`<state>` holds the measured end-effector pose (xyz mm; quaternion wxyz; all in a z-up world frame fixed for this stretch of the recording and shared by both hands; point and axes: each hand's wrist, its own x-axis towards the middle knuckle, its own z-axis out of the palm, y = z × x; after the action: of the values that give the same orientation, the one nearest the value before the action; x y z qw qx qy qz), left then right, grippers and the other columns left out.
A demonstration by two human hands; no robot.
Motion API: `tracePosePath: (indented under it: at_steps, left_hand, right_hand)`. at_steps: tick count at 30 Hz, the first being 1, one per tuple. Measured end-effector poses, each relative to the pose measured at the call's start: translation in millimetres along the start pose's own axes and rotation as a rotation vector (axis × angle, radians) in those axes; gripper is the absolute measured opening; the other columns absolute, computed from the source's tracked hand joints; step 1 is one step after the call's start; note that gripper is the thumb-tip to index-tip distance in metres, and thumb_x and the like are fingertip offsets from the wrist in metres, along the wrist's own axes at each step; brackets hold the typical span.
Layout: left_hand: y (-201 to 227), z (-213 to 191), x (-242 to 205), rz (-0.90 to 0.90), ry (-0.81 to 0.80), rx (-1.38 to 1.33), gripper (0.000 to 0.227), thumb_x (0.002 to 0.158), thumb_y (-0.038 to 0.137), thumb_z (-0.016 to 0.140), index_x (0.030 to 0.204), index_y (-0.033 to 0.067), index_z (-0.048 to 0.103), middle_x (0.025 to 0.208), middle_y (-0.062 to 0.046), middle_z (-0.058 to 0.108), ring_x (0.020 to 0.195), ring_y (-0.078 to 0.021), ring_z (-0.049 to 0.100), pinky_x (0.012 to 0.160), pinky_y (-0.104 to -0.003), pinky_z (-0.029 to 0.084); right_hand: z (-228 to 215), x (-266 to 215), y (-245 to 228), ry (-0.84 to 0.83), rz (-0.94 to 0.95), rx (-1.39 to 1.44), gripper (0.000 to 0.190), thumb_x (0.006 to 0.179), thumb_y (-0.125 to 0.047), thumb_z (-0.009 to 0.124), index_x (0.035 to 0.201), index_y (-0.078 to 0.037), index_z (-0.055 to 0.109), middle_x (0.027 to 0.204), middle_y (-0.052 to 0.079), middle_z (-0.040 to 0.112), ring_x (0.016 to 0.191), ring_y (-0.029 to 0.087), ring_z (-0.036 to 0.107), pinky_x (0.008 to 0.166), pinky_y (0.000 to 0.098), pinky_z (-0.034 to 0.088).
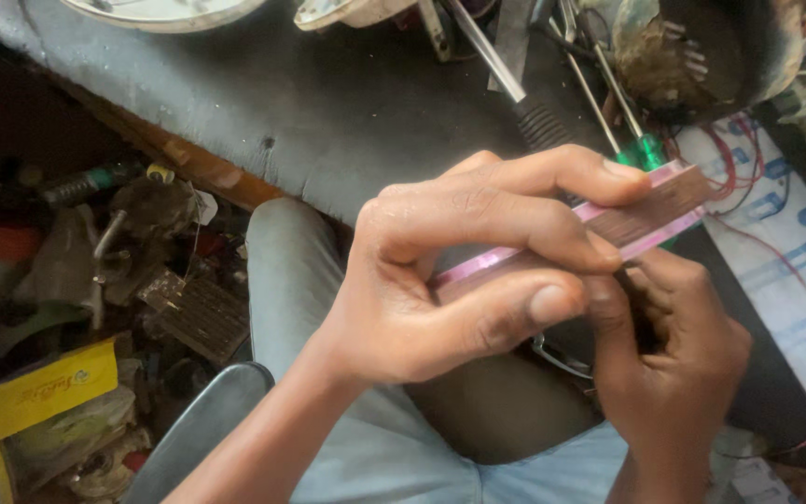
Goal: The person sits at a cluttered workbench and winds a thin copper wire around a pink plastic ring. They hold the ring in their left hand and use their right hand to wrap the wire tightly and repeatedly. The workspace contains various tools and disassembled motor parts.
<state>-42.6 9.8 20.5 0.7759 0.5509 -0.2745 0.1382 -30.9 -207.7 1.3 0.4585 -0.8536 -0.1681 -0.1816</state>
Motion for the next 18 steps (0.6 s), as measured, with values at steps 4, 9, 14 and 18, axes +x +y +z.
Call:
tracePosePath:
  at_steps: [4,9,14,18]
  left_hand:
    - [0.0,1.1,3.0,-0.020,0.031,0.007,0.019,0.103,0.018,0.078,0.113,0.0017,0.077,0.133,-0.015,0.073,0.102,-0.0147,0.066,0.096,-0.028,0.052]
    - [-3.0,-0.1,1.1,0.014,0.030,0.081,0.018,0.105,0.017,0.076,0.113,0.0011,0.076,0.133,-0.015,0.073,0.113,-0.0163,0.065,0.104,-0.030,0.051]
    - [-9.9,0.4,3.1,-0.003,0.052,-0.023,0.017,0.104,0.014,0.076,0.113,-0.0007,0.076,0.135,-0.016,0.070,0.117,-0.0175,0.063,0.105,-0.032,0.050]
    - [-12.7,-3.1,5.4,-0.036,0.070,-0.078,0.024,0.103,0.017,0.073,0.118,-0.0015,0.075,0.136,-0.017,0.068,0.127,-0.0203,0.063,0.114,-0.035,0.048]
  right_hand:
    - [-0.1,2.8,-2.8,-0.017,0.018,-0.007,0.025,0.105,-0.010,0.072,0.126,0.000,0.064,0.098,0.009,0.075,0.086,0.007,0.070,0.076,0.0224,0.056]
    - [0.9,4.7,-4.6,-0.014,0.032,-0.024,0.028,0.102,-0.009,0.072,0.129,-0.003,0.067,0.094,0.009,0.076,0.080,0.009,0.070,0.071,0.0239,0.055]
    - [1.9,8.5,-6.8,-0.016,-0.031,-0.034,0.030,0.100,-0.011,0.071,0.129,-0.006,0.067,0.092,0.010,0.076,0.076,0.010,0.071,0.068,0.0256,0.055]
    - [1.4,9.3,-10.4,-0.005,-0.054,-0.059,0.030,0.097,-0.013,0.071,0.127,-0.008,0.069,0.090,0.013,0.076,0.075,0.013,0.073,0.066,0.0286,0.055]
